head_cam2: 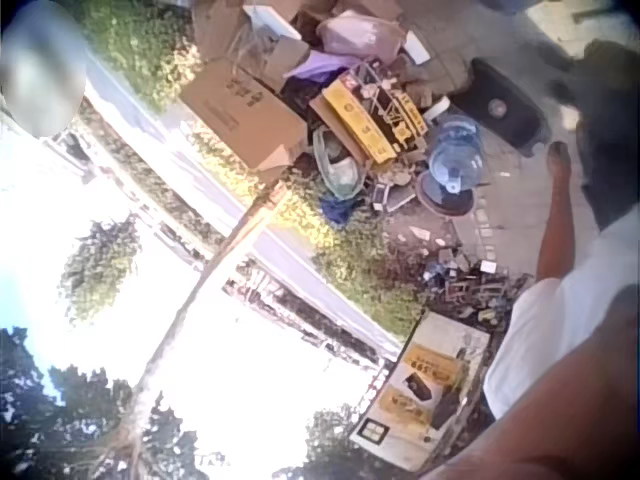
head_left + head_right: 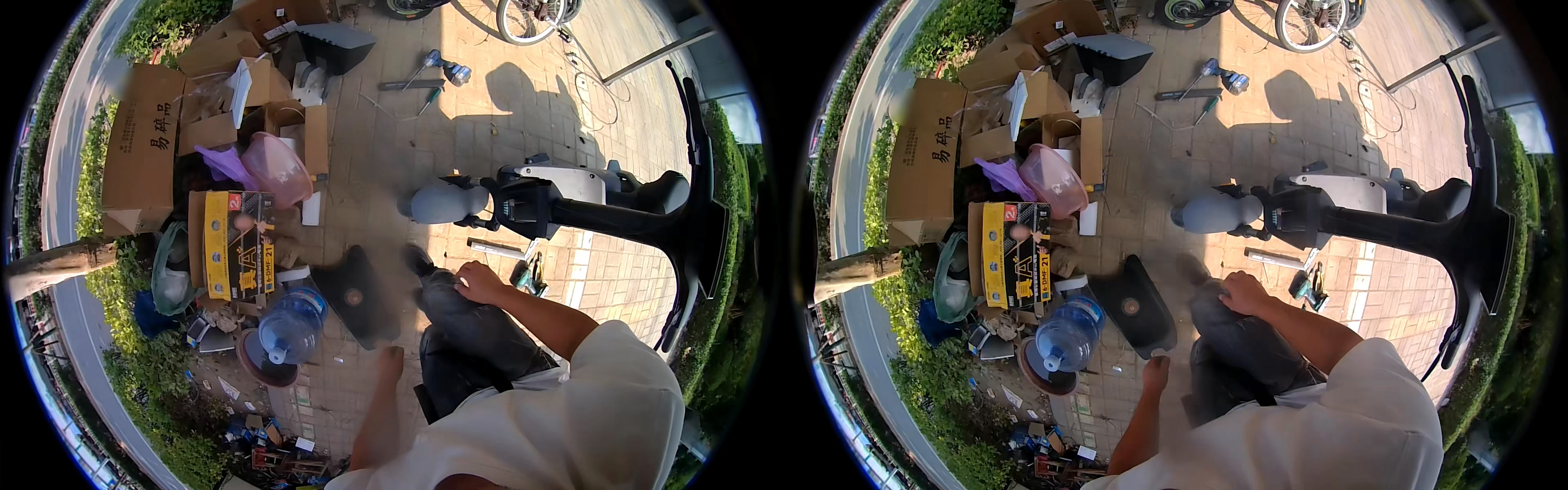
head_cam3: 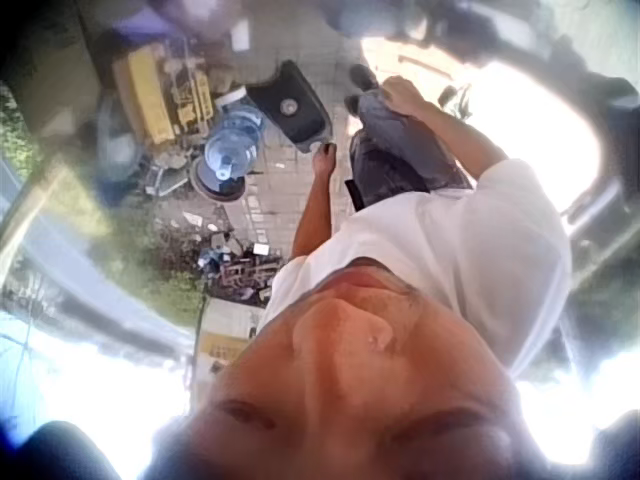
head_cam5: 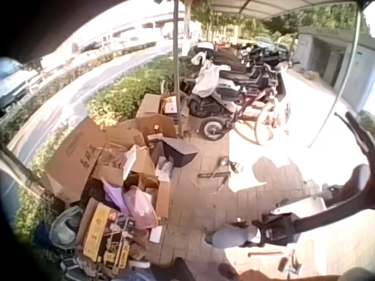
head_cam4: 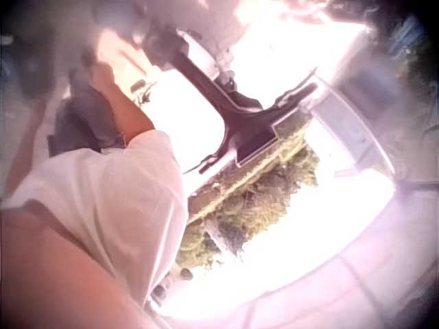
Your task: The person assembles the front section of an electric scooter. They attach a black plastic cover to the handlebar stem, secure it with screws using a screwdriver, and then place a grey footboard panel onto the scooter's frame.
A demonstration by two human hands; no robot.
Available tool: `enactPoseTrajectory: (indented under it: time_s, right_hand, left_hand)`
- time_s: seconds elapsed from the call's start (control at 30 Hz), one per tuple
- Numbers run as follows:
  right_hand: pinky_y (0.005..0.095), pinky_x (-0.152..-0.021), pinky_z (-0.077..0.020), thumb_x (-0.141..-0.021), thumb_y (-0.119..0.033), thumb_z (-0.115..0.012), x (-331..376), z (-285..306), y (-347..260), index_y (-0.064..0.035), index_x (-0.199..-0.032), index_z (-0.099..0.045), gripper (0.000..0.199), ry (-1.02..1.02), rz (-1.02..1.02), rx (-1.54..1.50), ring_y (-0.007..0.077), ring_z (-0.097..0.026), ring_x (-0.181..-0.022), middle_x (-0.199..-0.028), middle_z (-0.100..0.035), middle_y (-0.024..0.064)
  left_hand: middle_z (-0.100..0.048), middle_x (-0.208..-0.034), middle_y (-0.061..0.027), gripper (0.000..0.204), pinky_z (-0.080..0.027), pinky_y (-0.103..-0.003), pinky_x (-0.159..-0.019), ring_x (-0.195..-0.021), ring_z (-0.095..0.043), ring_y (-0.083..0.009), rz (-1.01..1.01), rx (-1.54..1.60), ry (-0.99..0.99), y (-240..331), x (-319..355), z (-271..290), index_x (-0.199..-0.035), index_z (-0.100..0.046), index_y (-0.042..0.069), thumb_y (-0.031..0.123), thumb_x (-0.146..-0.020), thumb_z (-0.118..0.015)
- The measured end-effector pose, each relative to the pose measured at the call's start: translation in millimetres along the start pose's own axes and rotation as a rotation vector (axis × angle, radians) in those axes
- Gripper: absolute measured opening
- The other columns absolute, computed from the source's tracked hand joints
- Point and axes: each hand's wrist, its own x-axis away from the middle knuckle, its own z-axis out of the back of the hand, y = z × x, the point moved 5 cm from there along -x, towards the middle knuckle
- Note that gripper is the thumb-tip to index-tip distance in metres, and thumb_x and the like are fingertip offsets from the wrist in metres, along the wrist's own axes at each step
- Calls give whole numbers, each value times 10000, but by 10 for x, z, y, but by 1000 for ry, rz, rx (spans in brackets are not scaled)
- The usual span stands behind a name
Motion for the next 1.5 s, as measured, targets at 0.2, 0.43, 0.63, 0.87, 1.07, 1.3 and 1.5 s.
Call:
enactPoseTrajectory:
  time_s: [0.2, 0.43, 0.63, 0.87, 1.07, 1.3, 1.5]
  right_hand:
    - [497, -874, -535, -901, -465, -588, -271, 434, 346, -31, -1061, -724, 482, -246, -315, -85, 387, -662, -1039, -1083, -693, 196]
    - [433, -1070, -431, -1040, -498, -353, -665, 632, 241, -18, -1330, -601, 613, -442, -432, -602, 369, -587, -1230, -1315, -627, 220]
    - [397, -950, -498, -933, -427, -630, -736, 1658, 765, 19, -1258, -640, 552, -248, -585, -551, 303, -660, -1103, -1204, -679, 210]
    - [382, -872, -530, -898, -359, -675, -1755, 3187, 1704, 70, -1159, -665, 502, 444, -697, -812, 330, -700, -990, -1046, -720, 229]
    - [353, -773, -533, -921, -333, -654, -2717, 4870, 2654, 40, -1205, -667, 470, 563, -754, -981, 210, -684, -854, -987, -730, 151]
    - [256, -664, -476, -938, -320, -680, -3912, 6198, 3192, 4, -1185, -670, 408, 378, -596, -804, 105, -623, -814, -953, -699, 42]
    - [311, -688, -517, -888, -227, -723, -5257, 6798, 3970, 25, -1160, -681, 374, 120, -388, -693, 150, -646, -760, -918, -712, 77]
  left_hand:
    - [-692, -935, -238, 454, -492, -465, -827, -931, -674, -391, 20, -161, -56, 268, -67, 1202, -1075, -700, 9, 407, -925, -542]
    - [-700, -991, -257, 380, -511, -462, -854, -1013, -673, -424, -96, -445, -145, 1383, -611, 2702, -1020, -716, 37, 339, -934, -501]
    - [-697, -972, -212, 199, -522, -449, -833, -964, -679, -369, -189, -553, -390, 2287, -1415, 3243, -1041, -681, 44, 114, -916, -543]
    - [-683, -939, -277, 305, -514, -499, -839, -986, -648, -462, -228, -685, -173, 3323, -2430, 3774, -1042, -699, 6, 148, -1005, -433]
    - [-703, -1079, -225, 293, -530, -506, -866, -1025, -681, -389, 3, -888, -319, 4257, -3423, 3546, -1090, -703, 57, 245, -940, -536]
    - [-720, -1029, -232, 368, -523, -458, -907, -1032, -678, -402, 103, -446, -188, 5351, -3859, 2676, -1070, -712, 42, 351, -922, -579]
    - [-707, -1004, -233, 361, -528, -457, -847, -978, -672, -415, 367, -153, 215, 5648, -3813, 1545, -1066, -706, 52, 363, -922, -590]
